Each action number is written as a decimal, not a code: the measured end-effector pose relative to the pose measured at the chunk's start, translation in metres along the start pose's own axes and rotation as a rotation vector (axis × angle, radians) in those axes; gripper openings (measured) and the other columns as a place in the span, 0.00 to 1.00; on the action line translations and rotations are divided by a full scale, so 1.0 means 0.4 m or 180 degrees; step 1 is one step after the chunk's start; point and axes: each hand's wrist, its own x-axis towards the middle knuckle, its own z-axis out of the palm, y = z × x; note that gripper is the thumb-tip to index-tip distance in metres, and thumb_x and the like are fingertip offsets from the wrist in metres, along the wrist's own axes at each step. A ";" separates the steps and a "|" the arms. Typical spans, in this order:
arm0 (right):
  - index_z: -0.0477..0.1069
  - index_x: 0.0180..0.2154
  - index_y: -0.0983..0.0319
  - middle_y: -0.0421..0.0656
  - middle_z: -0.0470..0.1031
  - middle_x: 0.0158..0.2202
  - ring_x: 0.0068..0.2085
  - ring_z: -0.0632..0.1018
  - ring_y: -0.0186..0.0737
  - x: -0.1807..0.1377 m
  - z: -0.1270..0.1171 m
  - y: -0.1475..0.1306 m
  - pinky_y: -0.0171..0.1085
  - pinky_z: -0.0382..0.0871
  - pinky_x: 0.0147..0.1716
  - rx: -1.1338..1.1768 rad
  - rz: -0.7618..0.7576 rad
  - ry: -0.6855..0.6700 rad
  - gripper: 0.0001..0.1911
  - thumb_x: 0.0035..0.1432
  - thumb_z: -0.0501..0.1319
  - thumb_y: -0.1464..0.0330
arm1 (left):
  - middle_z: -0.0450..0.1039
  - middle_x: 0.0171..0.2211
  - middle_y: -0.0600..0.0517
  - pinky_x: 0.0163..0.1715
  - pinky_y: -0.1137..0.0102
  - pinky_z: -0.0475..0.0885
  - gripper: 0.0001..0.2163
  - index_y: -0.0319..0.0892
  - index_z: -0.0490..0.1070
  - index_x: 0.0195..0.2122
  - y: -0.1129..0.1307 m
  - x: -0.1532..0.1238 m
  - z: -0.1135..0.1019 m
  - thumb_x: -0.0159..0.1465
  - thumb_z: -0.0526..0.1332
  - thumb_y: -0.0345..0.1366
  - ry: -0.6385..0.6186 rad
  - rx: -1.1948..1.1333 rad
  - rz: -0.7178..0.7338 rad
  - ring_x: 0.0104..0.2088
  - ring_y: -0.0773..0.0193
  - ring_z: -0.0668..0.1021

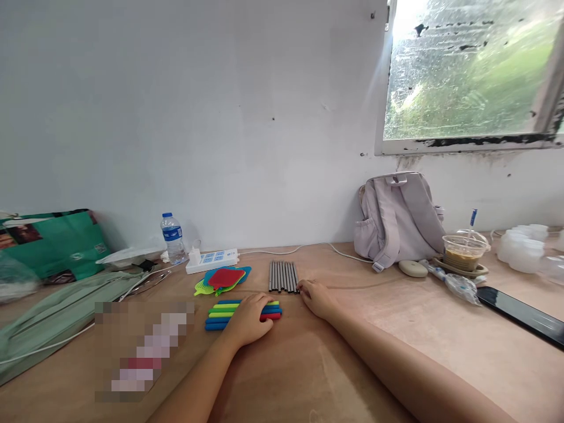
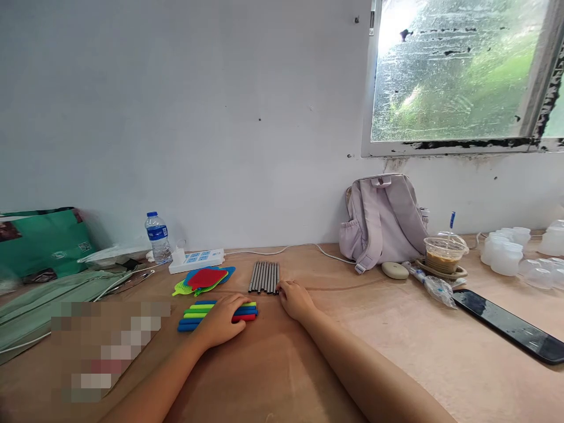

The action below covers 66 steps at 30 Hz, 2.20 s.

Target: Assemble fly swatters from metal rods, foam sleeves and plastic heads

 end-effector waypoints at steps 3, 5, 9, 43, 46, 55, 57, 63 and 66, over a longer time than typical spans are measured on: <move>0.67 0.40 0.60 0.43 0.73 0.39 0.41 0.71 0.39 0.003 0.002 0.001 0.33 0.58 0.37 0.0009 -0.0006 0.0005 0.12 0.55 0.51 0.74 | 0.68 0.48 0.50 0.51 0.65 0.59 0.20 0.44 0.68 0.45 0.003 0.001 0.002 0.48 0.53 0.31 -0.0012 -0.0008 -0.0036 0.49 0.58 0.68; 0.67 0.40 0.60 0.44 0.73 0.39 0.40 0.71 0.40 0.005 0.003 0.000 0.33 0.58 0.36 -0.0001 -0.0004 0.0017 0.10 0.55 0.52 0.71 | 0.68 0.48 0.50 0.50 0.66 0.60 0.20 0.44 0.68 0.44 0.000 0.002 0.004 0.49 0.53 0.31 0.0000 -0.0033 -0.0032 0.49 0.58 0.69; 0.67 0.38 0.60 0.44 0.72 0.38 0.39 0.71 0.40 0.012 0.003 -0.005 0.33 0.58 0.34 -0.0027 0.0029 0.0044 0.09 0.55 0.55 0.66 | 0.69 0.47 0.50 0.50 0.66 0.61 0.20 0.44 0.68 0.44 -0.009 0.004 0.011 0.49 0.53 0.31 0.0038 -0.0100 0.0026 0.48 0.58 0.69; 0.57 0.21 0.60 0.32 0.59 0.15 0.15 0.59 0.29 -0.103 -0.099 0.199 0.30 0.53 0.15 0.2484 0.1315 0.1602 0.09 0.43 0.55 0.62 | 0.73 0.25 0.53 0.29 0.69 0.66 0.09 0.44 0.69 0.22 -0.226 0.013 -0.050 0.47 0.50 0.38 0.1879 -0.1436 -0.1919 0.28 0.60 0.73; 0.57 0.21 0.60 0.32 0.58 0.14 0.14 0.58 0.28 -0.102 -0.108 0.205 0.30 0.52 0.14 0.2715 0.1526 0.1761 0.09 0.43 0.54 0.62 | 0.72 0.24 0.54 0.26 0.70 0.65 0.09 0.44 0.69 0.22 -0.234 0.015 -0.047 0.47 0.51 0.38 0.1954 -0.1642 -0.1988 0.26 0.62 0.72; 0.58 0.19 0.60 0.32 0.58 0.13 0.14 0.58 0.27 -0.097 -0.113 0.181 0.30 0.51 0.15 0.2824 0.1670 0.1759 0.08 0.40 0.56 0.64 | 0.71 0.22 0.54 0.25 0.70 0.65 0.08 0.44 0.69 0.21 -0.244 0.016 -0.032 0.47 0.52 0.38 0.1911 -0.1710 -0.1937 0.24 0.62 0.72; 0.58 0.19 0.60 0.32 0.58 0.13 0.15 0.58 0.28 -0.099 -0.114 0.178 0.30 0.52 0.15 0.2766 0.1674 0.1732 0.08 0.40 0.56 0.64 | 0.71 0.23 0.54 0.26 0.70 0.65 0.08 0.44 0.69 0.21 -0.233 0.015 -0.035 0.48 0.51 0.38 0.1892 -0.1608 -0.1911 0.25 0.62 0.72; 0.57 0.18 0.60 0.33 0.58 0.14 0.16 0.58 0.29 -0.102 -0.113 0.180 0.31 0.52 0.17 0.2487 0.1607 0.1672 0.08 0.41 0.54 0.64 | 0.72 0.26 0.53 0.29 0.70 0.65 0.08 0.44 0.67 0.21 -0.192 0.009 -0.044 0.49 0.50 0.38 0.1738 -0.1243 -0.1740 0.29 0.60 0.73; 0.57 0.18 0.60 0.33 0.57 0.14 0.17 0.59 0.30 -0.102 -0.112 0.177 0.31 0.53 0.18 0.2299 0.1508 0.1639 0.08 0.42 0.54 0.64 | 0.72 0.25 0.53 0.28 0.71 0.65 0.09 0.44 0.67 0.22 -0.172 0.010 -0.042 0.51 0.49 0.37 0.1652 -0.1125 -0.1644 0.29 0.61 0.73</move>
